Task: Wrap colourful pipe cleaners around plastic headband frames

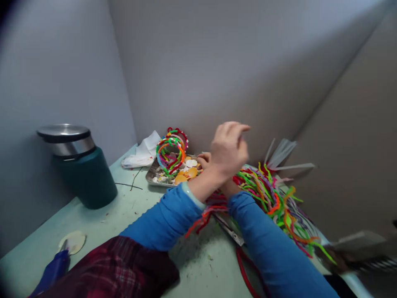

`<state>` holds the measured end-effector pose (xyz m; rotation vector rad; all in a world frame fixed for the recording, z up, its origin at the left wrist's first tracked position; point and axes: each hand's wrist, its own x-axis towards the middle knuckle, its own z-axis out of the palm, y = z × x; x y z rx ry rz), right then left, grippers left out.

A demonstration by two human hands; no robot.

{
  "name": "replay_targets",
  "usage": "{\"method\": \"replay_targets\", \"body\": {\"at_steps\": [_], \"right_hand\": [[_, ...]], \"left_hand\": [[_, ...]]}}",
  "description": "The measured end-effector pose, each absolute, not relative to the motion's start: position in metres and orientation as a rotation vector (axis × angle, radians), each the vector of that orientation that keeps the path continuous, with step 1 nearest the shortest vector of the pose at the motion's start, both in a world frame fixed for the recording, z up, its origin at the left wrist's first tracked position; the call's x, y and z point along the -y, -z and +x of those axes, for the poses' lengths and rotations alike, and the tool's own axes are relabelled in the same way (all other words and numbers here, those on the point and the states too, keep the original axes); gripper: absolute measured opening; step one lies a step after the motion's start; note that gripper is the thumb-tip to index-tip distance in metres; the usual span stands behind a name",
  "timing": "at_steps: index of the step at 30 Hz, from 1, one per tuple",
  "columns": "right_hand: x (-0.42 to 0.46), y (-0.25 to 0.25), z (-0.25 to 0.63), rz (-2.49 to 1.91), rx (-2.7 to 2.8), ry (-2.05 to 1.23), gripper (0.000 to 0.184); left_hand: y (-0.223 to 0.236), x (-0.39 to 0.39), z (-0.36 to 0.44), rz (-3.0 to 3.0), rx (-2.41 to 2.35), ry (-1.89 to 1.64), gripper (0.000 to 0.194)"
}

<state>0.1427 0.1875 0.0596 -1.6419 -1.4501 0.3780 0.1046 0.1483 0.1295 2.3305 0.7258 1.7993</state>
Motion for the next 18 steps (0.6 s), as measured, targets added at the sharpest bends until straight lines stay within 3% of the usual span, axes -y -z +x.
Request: {"method": "replay_targets", "body": {"at_steps": [5,11,18], "right_hand": [[-0.148,-0.067,0.152,-1.568,1.388,-0.619,0.017],[-0.161,-0.058,0.133,-1.53,1.408,-0.827,0.017],[-0.24,-0.048,0.096,-1.714,1.503,-0.464,0.026]], "left_hand": [[-0.145,-0.093,0.143,2.491,-0.392,-1.624,0.031],[-0.125,-0.101,0.138,2.744,-0.362,-1.515,0.027],[-0.119,-0.118,0.088,3.049,-0.575,-1.292,0.028]]}}
